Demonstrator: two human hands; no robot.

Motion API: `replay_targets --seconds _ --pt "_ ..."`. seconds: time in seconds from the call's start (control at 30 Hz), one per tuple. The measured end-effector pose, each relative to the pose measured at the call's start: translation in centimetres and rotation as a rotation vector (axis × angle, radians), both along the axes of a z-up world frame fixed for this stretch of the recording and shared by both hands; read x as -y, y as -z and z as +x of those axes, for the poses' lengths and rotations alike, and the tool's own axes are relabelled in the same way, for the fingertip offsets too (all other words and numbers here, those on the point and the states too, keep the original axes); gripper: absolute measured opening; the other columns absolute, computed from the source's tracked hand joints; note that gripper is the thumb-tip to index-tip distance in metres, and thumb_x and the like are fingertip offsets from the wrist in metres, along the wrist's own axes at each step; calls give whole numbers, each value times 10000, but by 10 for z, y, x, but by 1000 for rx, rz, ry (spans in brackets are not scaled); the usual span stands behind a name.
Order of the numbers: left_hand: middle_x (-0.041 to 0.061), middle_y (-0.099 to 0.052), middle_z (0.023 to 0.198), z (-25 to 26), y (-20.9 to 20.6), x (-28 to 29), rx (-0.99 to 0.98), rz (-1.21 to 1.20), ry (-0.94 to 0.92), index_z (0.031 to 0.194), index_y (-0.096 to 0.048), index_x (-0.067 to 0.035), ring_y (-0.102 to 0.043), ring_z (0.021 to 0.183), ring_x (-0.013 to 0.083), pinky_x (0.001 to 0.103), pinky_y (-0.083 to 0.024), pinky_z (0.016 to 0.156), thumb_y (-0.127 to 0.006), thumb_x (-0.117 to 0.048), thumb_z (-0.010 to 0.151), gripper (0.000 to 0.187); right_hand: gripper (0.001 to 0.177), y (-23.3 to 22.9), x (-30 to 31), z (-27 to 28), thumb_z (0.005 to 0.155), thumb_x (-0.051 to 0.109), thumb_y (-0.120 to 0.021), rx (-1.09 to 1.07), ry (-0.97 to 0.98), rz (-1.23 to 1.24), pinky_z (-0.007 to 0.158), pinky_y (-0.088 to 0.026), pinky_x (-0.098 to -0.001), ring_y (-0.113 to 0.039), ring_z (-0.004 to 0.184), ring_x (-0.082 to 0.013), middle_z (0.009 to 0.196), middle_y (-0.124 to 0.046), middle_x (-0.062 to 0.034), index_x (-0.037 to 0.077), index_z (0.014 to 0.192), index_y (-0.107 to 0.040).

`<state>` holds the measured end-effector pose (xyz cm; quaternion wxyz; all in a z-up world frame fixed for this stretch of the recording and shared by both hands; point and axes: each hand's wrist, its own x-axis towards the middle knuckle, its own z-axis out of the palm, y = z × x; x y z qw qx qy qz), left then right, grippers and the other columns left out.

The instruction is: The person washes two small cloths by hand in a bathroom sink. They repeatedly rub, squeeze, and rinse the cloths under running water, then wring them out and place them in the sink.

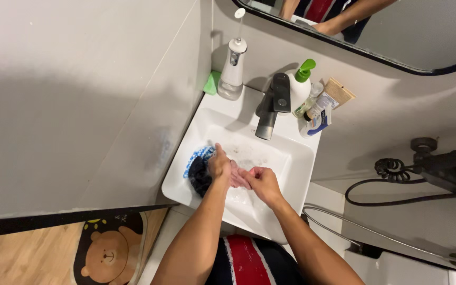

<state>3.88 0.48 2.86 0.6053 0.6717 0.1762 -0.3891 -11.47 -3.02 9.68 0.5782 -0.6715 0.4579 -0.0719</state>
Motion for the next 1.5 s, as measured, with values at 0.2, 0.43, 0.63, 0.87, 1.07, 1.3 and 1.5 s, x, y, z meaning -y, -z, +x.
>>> replay_targets --seconds 0.2,0.43,0.63,0.87,1.07,1.3,1.5 --pt "100 -597 807 -3 15 1 -149 -94 342 914 -626 -17 -559 706 239 369 -393 561 -467 -517 1041 539 431 8 -9 5 938 276 -778 410 -91 -597 661 -508 -279 -626 873 -151 1035 -679 -118 -34 1178 -597" --pt "37 -736 933 -5 23 -18 -73 -392 498 981 -751 -72 -691 803 135 289 -565 687 -692 -245 891 203 287 14 3 16 1030 276 -623 106 177 -133 636 -501 -295 -599 677 -151 797 -676 -98 1 1058 -701" --pt "52 -714 774 -16 -24 -30 241 -293 465 854 -748 28 -604 664 120 306 -469 586 -835 -277 872 318 248 20 13 6 997 224 -675 330 -23 -120 735 -527 -284 -622 817 -100 890 -708 -22 -1 1094 -713" --pt "40 -766 996 -18 -84 -44 -50 -357 559 1092 -746 -70 -718 814 101 256 -552 671 -811 -371 823 409 400 24 20 1 1039 341 -596 279 141 33 568 -507 -295 -579 600 -107 743 -666 -48 -27 980 -744" --pt "52 -753 1074 -3 -63 -58 -225 -229 903 1174 -683 -72 -722 952 142 304 -562 785 -857 -312 813 467 465 -3 38 -5 1024 499 -557 214 357 535 358 -352 -290 -455 401 -129 627 -569 -18 42 975 -625" --pt "70 -715 841 -21 -2 -54 215 -189 843 1006 -778 -1 -574 735 139 322 -477 674 -678 -499 972 509 376 4 31 -21 996 308 -718 80 -106 914 372 -353 -202 -456 429 -43 711 -643 -23 -44 1124 -687" --pt "139 -754 866 -39 -2 -59 323 -69 707 1002 -753 25 -654 751 159 337 -533 707 -698 -437 939 470 226 42 24 -20 907 164 -659 191 276 720 383 -369 -226 -576 451 -128 719 -716 -90 12 1067 -709"
